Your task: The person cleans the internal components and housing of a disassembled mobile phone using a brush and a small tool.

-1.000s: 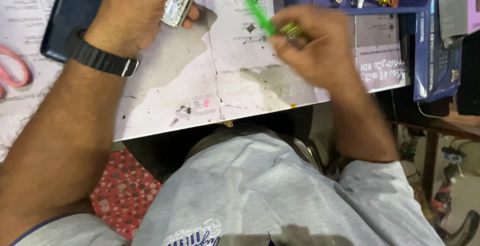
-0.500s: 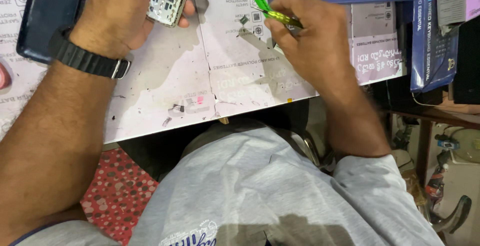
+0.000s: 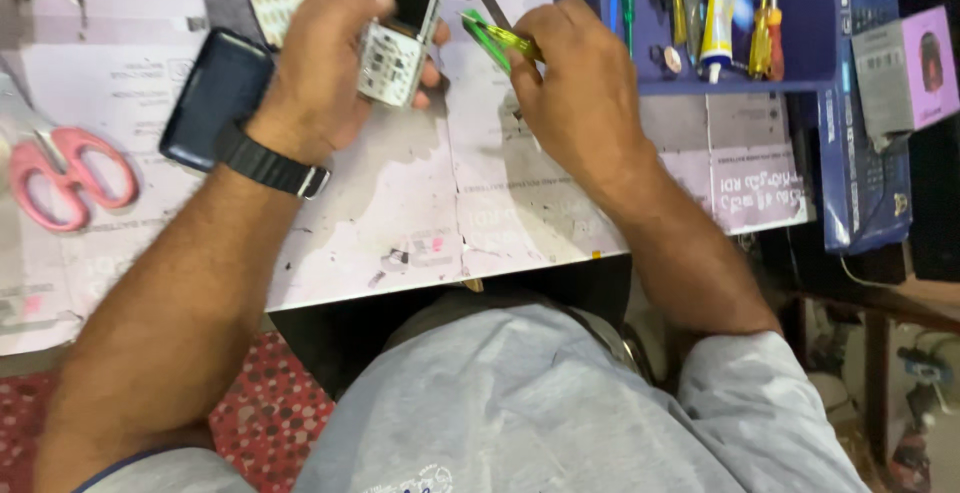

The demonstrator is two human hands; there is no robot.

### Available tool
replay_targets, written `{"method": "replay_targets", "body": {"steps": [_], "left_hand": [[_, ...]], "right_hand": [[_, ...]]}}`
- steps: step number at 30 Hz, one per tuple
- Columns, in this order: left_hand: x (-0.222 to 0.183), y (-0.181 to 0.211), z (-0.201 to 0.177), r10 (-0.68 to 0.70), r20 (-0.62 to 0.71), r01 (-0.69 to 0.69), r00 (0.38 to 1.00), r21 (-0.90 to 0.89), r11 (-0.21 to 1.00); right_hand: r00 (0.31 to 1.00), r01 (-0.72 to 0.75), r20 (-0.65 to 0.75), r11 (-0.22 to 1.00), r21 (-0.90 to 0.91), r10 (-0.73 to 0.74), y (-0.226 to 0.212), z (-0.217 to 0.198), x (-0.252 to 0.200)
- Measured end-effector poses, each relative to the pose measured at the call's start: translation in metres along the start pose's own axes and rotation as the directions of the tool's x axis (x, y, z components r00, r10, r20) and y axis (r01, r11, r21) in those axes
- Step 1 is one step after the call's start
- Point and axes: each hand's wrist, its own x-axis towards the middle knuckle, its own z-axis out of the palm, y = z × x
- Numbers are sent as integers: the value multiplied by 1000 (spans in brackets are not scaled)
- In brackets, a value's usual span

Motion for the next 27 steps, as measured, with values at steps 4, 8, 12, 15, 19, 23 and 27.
{"method": "replay_targets", "body": {"steps": [4,8,12,15,19,23,27], "left_hand": [[4,-4,6,-32,33,30,999,52,998],[4,-9,15,-62,72,58,995,46,997],[2,-7,15,-43,108,36,993,65,997],[4,-8,16,-29,94,19,995,101,995],[5,-12,15,-12,107,-2,994,130,992],[6,-15,13,16,119,-31,993,124,992],[6,-14,13,-12,88,1,996,125,992]], "right_hand": [[994,23,93,931,365,-61,-2,-8,6],[996,17,71,902,432,-53,-4,-3,15],[998,52,-2,865,499,-59,-2,5,16],[993,120,-64,815,567,-102,2,7,14],[981,188,-125,880,436,-148,6,11,13],[956,262,-214,915,308,-201,1,16,14],[941,289,-259,916,277,-218,-3,17,14]]}}
